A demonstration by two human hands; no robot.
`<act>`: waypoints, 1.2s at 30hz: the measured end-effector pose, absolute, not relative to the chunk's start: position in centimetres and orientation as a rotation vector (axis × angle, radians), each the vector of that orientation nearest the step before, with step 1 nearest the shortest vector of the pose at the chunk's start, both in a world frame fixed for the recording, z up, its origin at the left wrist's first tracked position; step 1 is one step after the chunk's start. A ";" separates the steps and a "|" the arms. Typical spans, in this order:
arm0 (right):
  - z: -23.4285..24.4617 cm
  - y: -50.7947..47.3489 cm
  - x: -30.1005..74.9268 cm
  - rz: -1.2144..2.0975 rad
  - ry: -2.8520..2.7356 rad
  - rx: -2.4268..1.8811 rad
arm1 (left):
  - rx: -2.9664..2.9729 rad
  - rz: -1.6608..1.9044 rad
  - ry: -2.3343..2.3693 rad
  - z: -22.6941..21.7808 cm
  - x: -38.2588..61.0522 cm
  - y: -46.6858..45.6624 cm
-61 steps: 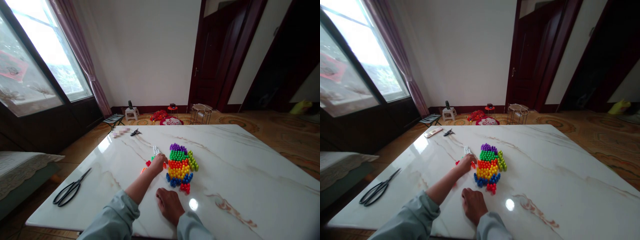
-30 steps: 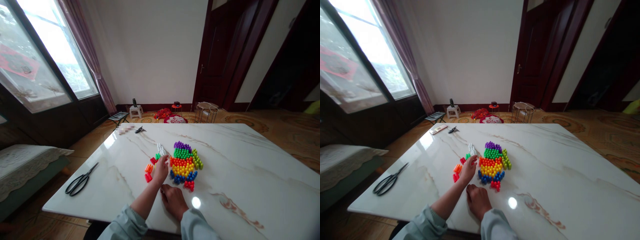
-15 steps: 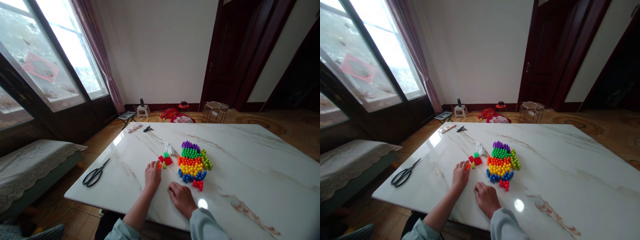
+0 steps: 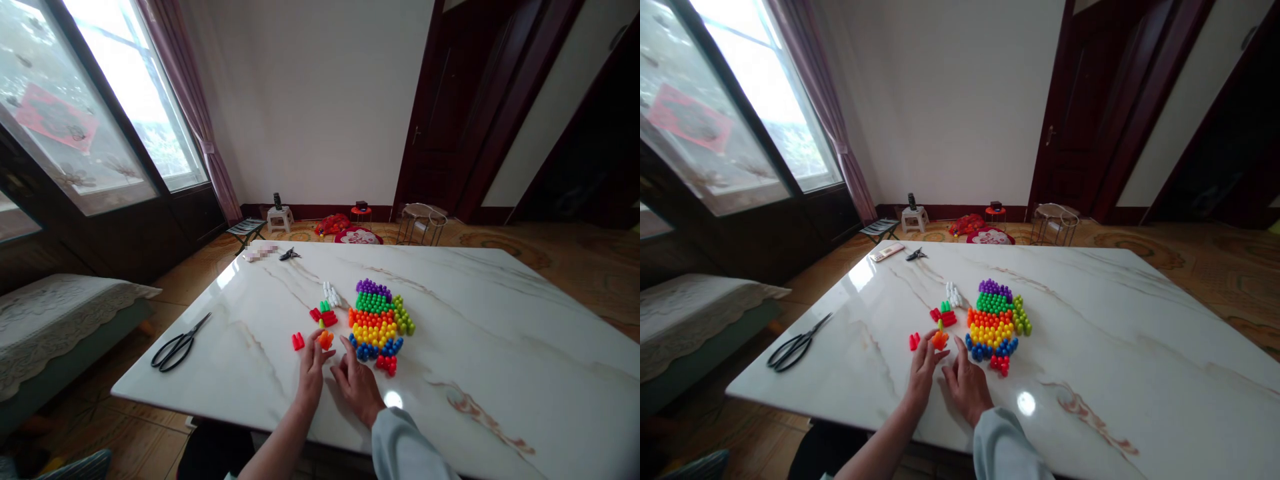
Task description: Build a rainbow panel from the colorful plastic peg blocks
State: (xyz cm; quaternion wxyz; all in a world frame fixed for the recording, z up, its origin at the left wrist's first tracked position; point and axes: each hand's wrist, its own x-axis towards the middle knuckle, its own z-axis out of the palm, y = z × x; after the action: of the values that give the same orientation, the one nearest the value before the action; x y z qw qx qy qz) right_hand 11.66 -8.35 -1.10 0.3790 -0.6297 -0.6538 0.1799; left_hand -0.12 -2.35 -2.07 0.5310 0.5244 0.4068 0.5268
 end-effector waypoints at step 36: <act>-0.8 -8.0 12.0 0.460 -1.687 -1.605 | 1.734 1.189 1.512 -1.9 2.9 4.7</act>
State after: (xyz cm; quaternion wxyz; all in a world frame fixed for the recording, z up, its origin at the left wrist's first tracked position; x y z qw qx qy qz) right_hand 11.95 -7.98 -0.78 0.3747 -0.6271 -0.6589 0.1799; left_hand 2.93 4.71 -1.85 0.2724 0.6442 0.5619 0.4416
